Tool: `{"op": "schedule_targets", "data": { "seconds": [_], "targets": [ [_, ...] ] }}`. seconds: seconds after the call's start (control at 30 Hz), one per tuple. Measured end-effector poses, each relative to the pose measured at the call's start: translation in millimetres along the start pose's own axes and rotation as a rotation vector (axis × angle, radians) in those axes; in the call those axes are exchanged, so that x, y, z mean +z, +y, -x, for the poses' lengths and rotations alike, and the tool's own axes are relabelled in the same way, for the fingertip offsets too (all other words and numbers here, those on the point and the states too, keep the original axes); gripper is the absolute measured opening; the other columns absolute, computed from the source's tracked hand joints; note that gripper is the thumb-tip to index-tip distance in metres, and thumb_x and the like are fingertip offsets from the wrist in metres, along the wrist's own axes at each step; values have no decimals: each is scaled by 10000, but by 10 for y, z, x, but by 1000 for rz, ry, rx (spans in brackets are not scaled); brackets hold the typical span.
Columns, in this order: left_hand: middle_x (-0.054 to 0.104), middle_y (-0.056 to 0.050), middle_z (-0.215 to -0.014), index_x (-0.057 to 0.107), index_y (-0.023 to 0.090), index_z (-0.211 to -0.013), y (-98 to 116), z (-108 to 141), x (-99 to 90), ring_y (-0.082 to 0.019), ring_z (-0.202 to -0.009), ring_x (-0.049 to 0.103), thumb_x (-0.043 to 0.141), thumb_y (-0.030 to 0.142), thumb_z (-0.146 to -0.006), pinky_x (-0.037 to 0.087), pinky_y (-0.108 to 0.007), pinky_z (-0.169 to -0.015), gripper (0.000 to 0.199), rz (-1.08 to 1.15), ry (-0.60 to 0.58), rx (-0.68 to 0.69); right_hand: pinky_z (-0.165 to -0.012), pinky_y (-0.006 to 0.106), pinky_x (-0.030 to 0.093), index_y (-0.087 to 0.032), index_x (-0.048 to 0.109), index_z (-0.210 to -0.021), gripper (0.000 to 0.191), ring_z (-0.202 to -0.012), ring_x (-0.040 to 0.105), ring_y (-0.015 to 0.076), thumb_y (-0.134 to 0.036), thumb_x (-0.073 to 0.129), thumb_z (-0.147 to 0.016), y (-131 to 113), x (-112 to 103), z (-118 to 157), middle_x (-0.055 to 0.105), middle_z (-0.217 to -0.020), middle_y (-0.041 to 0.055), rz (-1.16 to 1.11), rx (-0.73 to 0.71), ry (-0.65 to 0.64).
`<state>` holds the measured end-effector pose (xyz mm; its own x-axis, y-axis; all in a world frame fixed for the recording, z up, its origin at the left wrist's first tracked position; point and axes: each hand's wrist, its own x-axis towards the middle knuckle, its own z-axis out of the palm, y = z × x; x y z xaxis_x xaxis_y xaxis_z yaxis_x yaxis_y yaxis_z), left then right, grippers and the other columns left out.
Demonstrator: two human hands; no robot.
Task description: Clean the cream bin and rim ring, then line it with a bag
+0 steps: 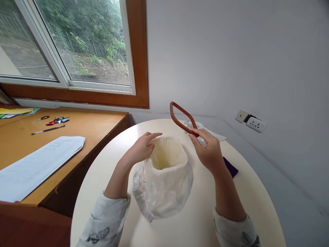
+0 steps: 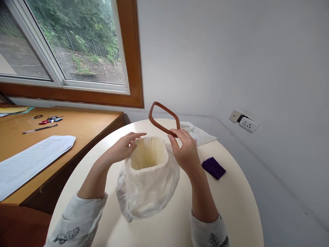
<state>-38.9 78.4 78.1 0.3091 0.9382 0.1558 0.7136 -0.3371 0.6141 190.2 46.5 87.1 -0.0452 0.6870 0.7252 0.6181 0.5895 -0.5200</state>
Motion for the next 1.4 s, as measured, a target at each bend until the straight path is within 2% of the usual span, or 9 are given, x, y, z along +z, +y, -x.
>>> {"op": "schedule_targets", "data": {
  "seconds": [0.23, 0.4, 0.47, 0.63, 0.83, 1.07, 1.2, 1.27, 1.4],
  "targets": [
    [549, -47, -1047, 567, 262, -1142, -48, -31, 32, -160, -762, 571, 316, 229, -802, 467, -268, -615, 423, -31, -16, -9, -763, 300, 446, -190, 593, -961, 152, -827, 564, 151, -206, 489, -852, -4, -5, 1, 619, -851, 26, 9, -15, -19],
    [526, -62, -1029, 615, 224, -1028, 104, 70, -75, -168, -775, 553, 393, 373, -825, 466, -303, -657, 336, -74, 90, 7, -751, 296, 451, -184, 599, -958, 155, -822, 564, 152, -192, 487, -851, -19, -15, 8, 620, -856, 33, 8, -26, -15],
    [547, -44, -955, 645, 223, -897, 243, 162, -140, -169, -780, 545, 425, 432, -821, 454, -302, -671, 313, -83, 29, 70, -749, 296, 450, -182, 601, -955, 156, -816, 564, 152, -183, 487, -849, -22, -16, 7, 620, -855, 34, 12, -32, -5],
    [595, -20, -884, 636, 219, -831, 511, 338, -169, -189, -823, 534, 569, 487, -736, 422, -285, -684, 293, -146, -285, 254, -747, 294, 452, -179, 601, -952, 153, -808, 564, 150, -184, 489, -847, -33, -21, 2, 617, -844, 33, 22, -45, -8],
    [567, 4, -754, 559, 187, -656, 543, 334, -72, -143, -696, 511, 506, 355, -798, 374, -255, -607, 226, -245, -381, 312, -731, 294, 454, -190, 599, -951, 152, -801, 563, 152, -190, 487, -849, -49, -48, 9, 612, -839, 27, 30, -40, -11],
    [549, -9, -749, 525, 176, -639, 470, 267, -39, -120, -624, 491, 455, 320, -822, 381, -245, -577, 243, -217, -347, 318, -720, 291, 452, -185, 605, -925, 139, -792, 556, 153, -191, 488, -848, -40, -57, 11, 614, -828, 30, 60, -43, -41],
    [602, -30, -888, 608, 205, -842, 461, 311, -124, -162, -779, 546, 479, 347, -813, 429, -263, -662, 195, -148, -305, 310, -727, 296, 449, -187, 612, -920, 142, -812, 560, 156, -179, 493, -842, -17, -71, 10, 624, -852, 31, 94, -25, -85],
    [609, -29, -938, 604, 224, -942, 483, 365, -217, -170, -835, 551, 497, 368, -806, 445, -272, -706, 225, -95, -237, 315, -733, 298, 452, -196, 616, -918, 147, -825, 563, 157, -173, 493, -840, -22, -86, 13, 627, -861, 26, 93, -19, -121],
    [619, -13, -852, 616, 219, -832, 497, 444, -391, -153, -792, 560, 478, 389, -825, 457, -269, -719, 219, -30, -11, 285, -767, 306, 455, -209, 625, -915, 158, -855, 571, 160, -177, 486, -847, -96, -118, 32, 635, -896, 24, 58, -41, -272]
  ]
}}
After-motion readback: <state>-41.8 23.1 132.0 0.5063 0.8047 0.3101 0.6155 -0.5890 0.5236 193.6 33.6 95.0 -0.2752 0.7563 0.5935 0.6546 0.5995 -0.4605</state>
